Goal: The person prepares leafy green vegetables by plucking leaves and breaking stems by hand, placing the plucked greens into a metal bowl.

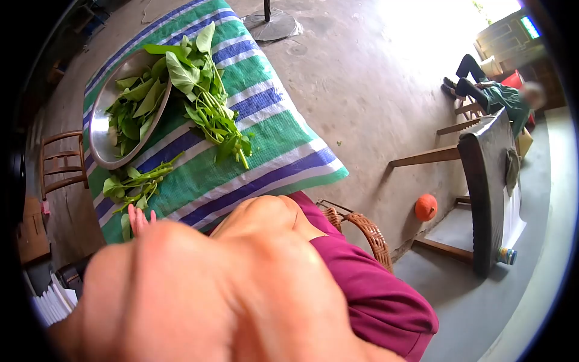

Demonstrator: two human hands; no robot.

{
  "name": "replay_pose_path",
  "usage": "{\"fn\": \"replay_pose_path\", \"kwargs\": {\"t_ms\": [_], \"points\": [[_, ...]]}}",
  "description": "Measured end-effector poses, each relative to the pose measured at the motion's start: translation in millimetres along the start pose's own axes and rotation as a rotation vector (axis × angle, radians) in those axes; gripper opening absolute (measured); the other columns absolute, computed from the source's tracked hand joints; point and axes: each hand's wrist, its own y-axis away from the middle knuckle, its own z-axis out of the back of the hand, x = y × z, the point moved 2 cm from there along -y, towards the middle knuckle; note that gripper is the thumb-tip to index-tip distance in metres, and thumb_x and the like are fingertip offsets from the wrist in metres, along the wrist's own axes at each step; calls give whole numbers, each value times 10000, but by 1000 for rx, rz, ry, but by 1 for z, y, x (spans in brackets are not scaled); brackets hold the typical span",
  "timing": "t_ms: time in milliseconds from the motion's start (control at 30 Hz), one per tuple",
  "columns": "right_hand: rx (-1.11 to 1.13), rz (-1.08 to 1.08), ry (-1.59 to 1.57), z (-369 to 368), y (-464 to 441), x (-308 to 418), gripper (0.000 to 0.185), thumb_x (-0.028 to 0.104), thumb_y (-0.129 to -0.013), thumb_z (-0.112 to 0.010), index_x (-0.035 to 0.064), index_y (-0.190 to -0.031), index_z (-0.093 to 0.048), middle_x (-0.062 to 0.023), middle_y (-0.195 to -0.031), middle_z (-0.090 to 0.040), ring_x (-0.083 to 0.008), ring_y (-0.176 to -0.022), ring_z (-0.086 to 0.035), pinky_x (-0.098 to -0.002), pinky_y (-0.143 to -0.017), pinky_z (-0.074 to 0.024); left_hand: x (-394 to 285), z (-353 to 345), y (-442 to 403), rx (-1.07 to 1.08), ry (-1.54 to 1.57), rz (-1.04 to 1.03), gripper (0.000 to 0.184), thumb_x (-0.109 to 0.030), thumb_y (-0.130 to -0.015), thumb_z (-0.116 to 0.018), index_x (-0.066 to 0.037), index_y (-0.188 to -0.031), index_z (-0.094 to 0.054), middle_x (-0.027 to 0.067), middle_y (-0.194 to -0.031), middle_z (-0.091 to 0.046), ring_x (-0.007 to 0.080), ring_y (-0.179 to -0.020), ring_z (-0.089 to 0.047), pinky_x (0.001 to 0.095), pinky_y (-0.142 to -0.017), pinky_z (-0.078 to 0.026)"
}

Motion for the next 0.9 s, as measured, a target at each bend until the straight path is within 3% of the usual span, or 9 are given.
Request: {"fn": "replay_pose_path", "kwargs": {"t_ms": [67,133,200,400,667,833,900], "points": [[4,11,-13,-2,3,1,354,318,-932,-458,9,-781,-543,-109,-752,-573,-202,-629,-533,-321,-630,-472,-1,5,-4,-31,-80,-92,513,-224,-889,-527,-52,-1345,-365,81,-1395,-323,221,-1271,-303,395,-1007,-285],[-4,23,-27,1,4,1,354,320,-931,-458,15,-773,-540,-104,-745,-570,-200,-619,-527,-324,-626,-469,-15,-6,5,-89,-76,-41,526,-213,-887,-538,-35,-1348,-357,93,-1420,-303,229,-1307,-266,385,-1031,-266],[3,36,-46,2,2,0,353,322,-930,-458,20,-765,-537,-100,-738,-566,-199,-608,-520,-326,-623,-465,-22,-10,8,-124,-191,-200,522,-180,-885,-543,-17,-1344,-357,111,-1417,-307,231,-1304,-270,371,-1049,-251],[-13,56,-65,5,3,-5,353,327,-928,-456,37,-739,-527,-85,-718,-556,-194,-576,-501,-334,-613,-456,-41,-58,22,62,-338,-412,463,-109,-870,-546,13,-1294,-407,140,-1345,-413,220,-1248,-377,359,-1051,-266],[-44,144,-85,15,0,-6,357,335,-925,-455,60,-706,-514,-67,-690,-542,-188,-533,-476,-344,-601,-443,-11,-147,25,567,-157,-271,301,-51,-857,-566,21,-1148,-539,99,-1099,-592,140,-976,-548,246,-847,-428],[-181,302,-148,52,6,-22,360,339,-923,-454,74,-685,-506,-55,-673,-534,-185,-506,-460,-351,-593,-435,17,-185,11,539,-398,-344,286,-107,-822,-626,-16,-1089,-581,57,-1000,-637,110,-808,-590,236,-600,-457],[-297,280,-102,72,25,-32,362,341,-922,-453,80,-677,-503,-50,-666,-530,-183,-496,-453,-353,-589,-431,19,-192,8,494,-633,-457,265,-164,-802,-655,-26,-1018,-589,66,-863,-651,144,-694,-598,270,-564,-461]]}}
